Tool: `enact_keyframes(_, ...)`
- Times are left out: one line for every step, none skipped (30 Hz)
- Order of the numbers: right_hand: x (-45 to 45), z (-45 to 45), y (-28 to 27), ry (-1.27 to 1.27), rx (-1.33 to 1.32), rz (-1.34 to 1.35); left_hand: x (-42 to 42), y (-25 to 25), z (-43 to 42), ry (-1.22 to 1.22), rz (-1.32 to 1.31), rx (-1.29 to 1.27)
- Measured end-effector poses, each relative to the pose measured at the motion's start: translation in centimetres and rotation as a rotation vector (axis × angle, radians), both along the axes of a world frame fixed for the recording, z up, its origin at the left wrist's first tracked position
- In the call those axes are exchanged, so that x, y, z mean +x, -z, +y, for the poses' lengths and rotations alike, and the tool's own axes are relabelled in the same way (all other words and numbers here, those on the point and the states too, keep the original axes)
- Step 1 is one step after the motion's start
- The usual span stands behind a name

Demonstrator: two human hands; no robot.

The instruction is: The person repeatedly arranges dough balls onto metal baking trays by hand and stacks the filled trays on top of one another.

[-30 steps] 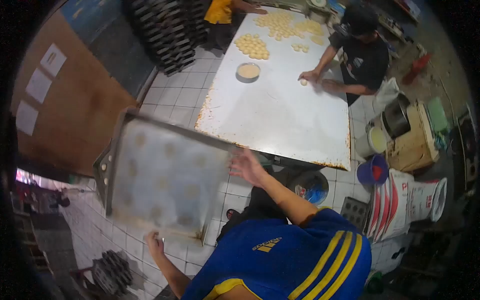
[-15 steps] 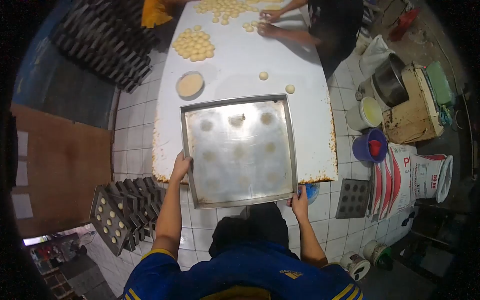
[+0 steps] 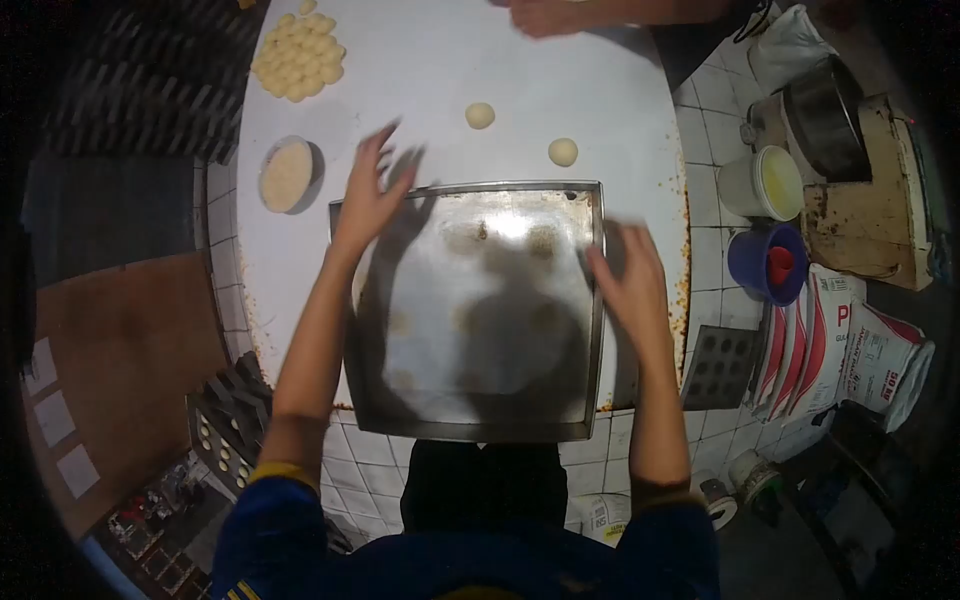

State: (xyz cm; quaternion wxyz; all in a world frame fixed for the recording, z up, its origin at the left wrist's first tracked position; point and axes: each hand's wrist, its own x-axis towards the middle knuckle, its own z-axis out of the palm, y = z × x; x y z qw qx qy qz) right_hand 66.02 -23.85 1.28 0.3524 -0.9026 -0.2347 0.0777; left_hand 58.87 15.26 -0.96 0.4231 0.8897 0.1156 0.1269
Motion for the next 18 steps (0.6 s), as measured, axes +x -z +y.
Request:
enact_keyframes(2.9,2.5,1.1,-0.050,0.028,0.004,3.8,1.3,-0.4,0.062,0.015,0.070)
enact_keyframes(5.5,5.0,2.6,-0.076,0.031,-0.058,7.1,2.9,-0.6,0.128,0.023,0.096)
enact_keyframes(7.8,7.0,4.1,-0.102,0.034,-0.119,10.0,4.8,-0.4,0.173,0.089,0.205)
enact_keyframes(9.7,8.6,5.9,-0.108,-0.055,-0.116,12.4,6.6,-0.2,0.216,0.160,0.312)
enact_keyframes(10.9,9.8,7.5,-0.119,-0.143,-0.105,14.1,7.5,-0.1,0.276,0.207,0.379)
enact_keyframes(11.8,10.8,8.2,-0.140,-0.260,-0.071,15.5,8.1,-0.2,0.338,0.253,0.445)
enact_keyframes(12.4,11.6,8.6,-0.163,-0.378,-0.037,16.2,9.0,-0.5,0.334,0.279,0.435)
enact_keyframes(12.4,12.2,9.2,-0.173,-0.405,-0.092,16.6,9.8,-0.9,0.373,0.310,0.512)
enact_keyframes(12.7,12.6,10.0,-0.189,-0.405,-0.083,17.1,10.2,-1.0,0.408,0.330,0.592)
enact_keyframes(13.0,12.6,10.7,-0.197,-0.394,-0.125,17.3,10.5,-1.1,0.398,0.344,0.586)
enact_keyframes(13.2,12.6,11.4,-0.206,-0.382,-0.167,17.4,10.7,-1.0,0.399,0.247,0.554)
enact_keyframes(13.3,12.5,12.0,-0.212,-0.330,-0.256,17.2,10.7,-0.8,0.398,0.149,0.523)
enact_keyframes(13.4,12.4,12.3,-0.227,-0.328,-0.247,16.8,10.9,-0.4,0.388,0.163,0.519)
enact_keyframes(14.0,12.4,12.1,-0.212,-0.273,-0.090,16.4,10.8,0.1,0.416,0.095,0.447)
enact_keyframes(14.6,12.4,11.9,-0.195,-0.220,0.068,16.0,10.5,0.8,0.443,0.026,0.376)
enact_keyframes(15.1,12.1,11.6,-0.184,-0.093,0.112,15.0,8.4,0.8,0.377,0.094,0.281)
enact_keyframes(15.3,12.0,11.0,-0.172,0.035,0.158,13.0,5.1,0.7,0.363,0.098,0.282)
enact_keyframes(14.7,12.0,9.0,-0.252,0.132,0.121,10.4,1.3,0.7,0.317,0.035,0.179)
